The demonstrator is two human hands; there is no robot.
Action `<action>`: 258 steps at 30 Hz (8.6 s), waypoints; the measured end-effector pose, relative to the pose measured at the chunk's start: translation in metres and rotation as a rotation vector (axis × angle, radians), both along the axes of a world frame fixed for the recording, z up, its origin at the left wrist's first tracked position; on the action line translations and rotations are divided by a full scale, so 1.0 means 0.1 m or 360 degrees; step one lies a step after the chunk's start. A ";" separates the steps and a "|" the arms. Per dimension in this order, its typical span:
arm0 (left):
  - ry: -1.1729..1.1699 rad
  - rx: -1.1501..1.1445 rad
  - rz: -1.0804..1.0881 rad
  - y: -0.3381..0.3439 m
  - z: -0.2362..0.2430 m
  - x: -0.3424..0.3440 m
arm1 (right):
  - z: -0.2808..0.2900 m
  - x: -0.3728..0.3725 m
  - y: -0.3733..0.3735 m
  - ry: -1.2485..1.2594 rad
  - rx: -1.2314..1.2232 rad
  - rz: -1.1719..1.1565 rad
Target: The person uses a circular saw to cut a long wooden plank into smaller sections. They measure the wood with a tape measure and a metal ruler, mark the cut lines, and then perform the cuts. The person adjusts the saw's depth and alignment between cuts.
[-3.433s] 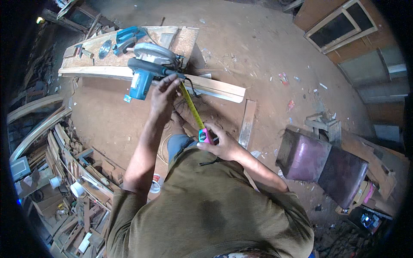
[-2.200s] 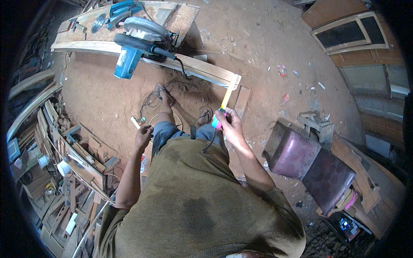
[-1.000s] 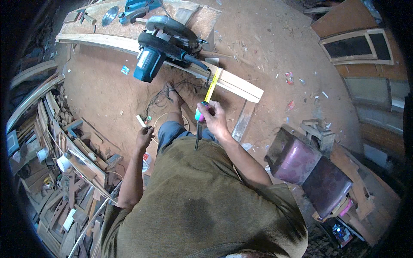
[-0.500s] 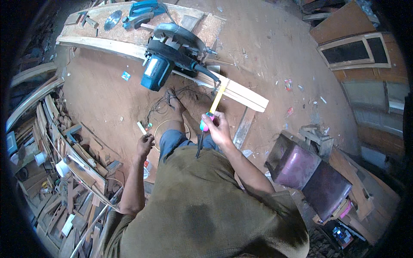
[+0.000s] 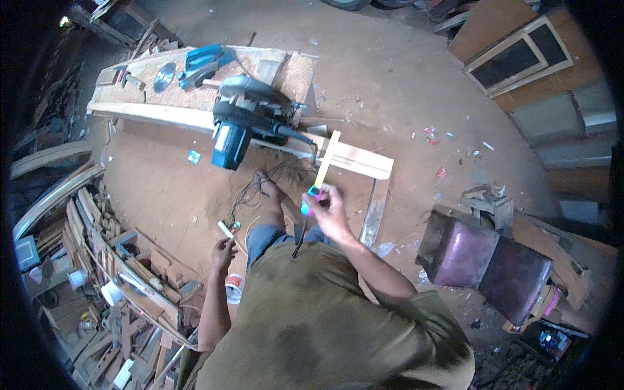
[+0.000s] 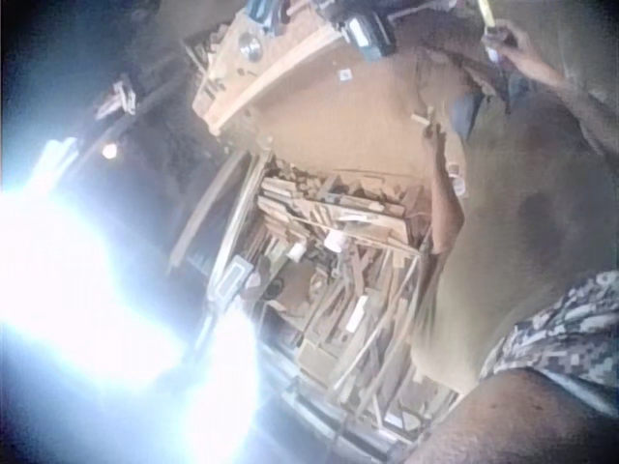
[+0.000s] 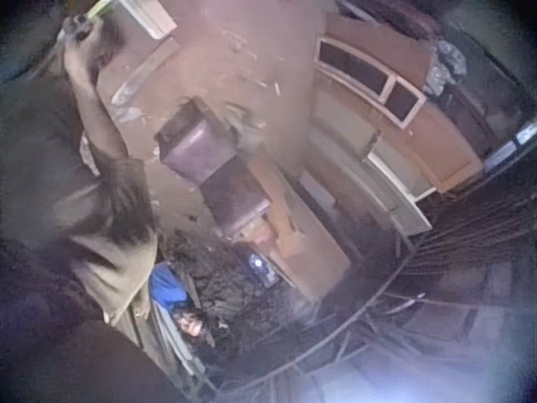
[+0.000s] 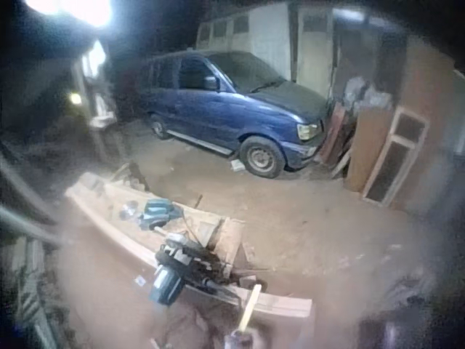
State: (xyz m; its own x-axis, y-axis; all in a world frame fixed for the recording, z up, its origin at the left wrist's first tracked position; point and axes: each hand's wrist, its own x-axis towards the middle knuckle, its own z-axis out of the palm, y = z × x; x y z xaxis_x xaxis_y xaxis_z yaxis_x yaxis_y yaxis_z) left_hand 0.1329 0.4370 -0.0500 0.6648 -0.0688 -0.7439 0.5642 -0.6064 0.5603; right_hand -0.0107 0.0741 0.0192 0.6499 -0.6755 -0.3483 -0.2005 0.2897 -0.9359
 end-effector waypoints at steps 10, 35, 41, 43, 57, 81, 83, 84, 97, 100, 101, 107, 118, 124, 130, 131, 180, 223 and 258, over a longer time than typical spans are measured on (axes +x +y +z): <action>0.0008 -0.0071 0.0051 -0.04 0.02 -0.37 | -0.09 -0.50 -0.15 -0.0005 0.0006 -0.0099; 0.0269 -0.1664 0.0556 -1.41 1.96 0.54 | 1.58 1.50 0.60 -0.0524 -0.0886 0.1170; -0.0140 -0.1033 0.0510 -1.24 1.40 2.14 | 1.53 2.26 0.12 -0.0014 -0.1927 0.0423; -0.0496 -0.0886 0.0119 -1.42 1.50 2.86 | 1.32 2.39 -0.06 0.0184 -0.1856 0.0450; -0.0990 0.0364 -0.1732 -2.58 -0.07 5.65 | 0.78 2.77 -0.18 0.0707 -0.1880 -0.0023; -0.0446 -0.1518 -0.0040 -2.30 2.90 3.80 | 1.72 2.80 -1.03 -0.1114 0.1567 0.0593; -0.0240 -0.1771 -0.0157 -2.42 2.91 3.69 | 1.60 2.83 -0.73 -0.0988 0.1481 0.0522; -0.0198 -0.1815 0.0001 -2.46 2.90 3.62 | 1.51 2.83 -0.56 -0.0930 0.1456 0.0523; -0.0424 -0.1547 0.0521 -1.05 3.22 4.29 | 1.34 4.50 1.18 -0.0643 0.1350 0.0760; -0.0408 -0.1399 0.0323 -0.44 3.39 4.90 | 1.31 4.97 1.73 -0.0544 0.1235 0.0806; -0.0389 -0.1478 0.0344 -0.23 3.39 5.12 | 1.31 5.14 1.92 -0.0500 0.1172 0.0841; -0.0340 -0.1542 0.0545 0.75 3.77 5.72 | 1.47 5.88 2.17 -0.0482 0.1069 0.0498; -0.0763 -0.1326 0.0645 1.64 2.69 7.27 | 0.79 7.56 2.83 -0.0508 0.1380 0.0292; -0.0658 -0.1351 0.0783 1.81 2.32 8.85 | 0.81 8.99 3.14 -0.0406 0.1111 0.0264; -0.0489 -0.1420 0.0681 1.84 1.83 10.12 | 0.30 9.99 3.13 -0.0269 0.1023 0.0136; -0.0429 -0.1418 0.0663 1.87 1.73 10.24 | 0.26 10.07 3.14 -0.0250 0.1010 0.0171; 0.0434 -0.1638 0.0370 2.42 0.74 11.66 | 0.11 11.97 3.14 -0.1178 -0.1920 0.1550; 0.0256 -0.1393 0.0552 2.02 1.12 11.29 | -1.44 15.39 3.11 0.0783 -0.1550 0.1570; -0.0116 -0.1378 0.0633 1.74 1.33 10.80 | 1.01 11.65 1.78 0.0588 -0.0543 0.0840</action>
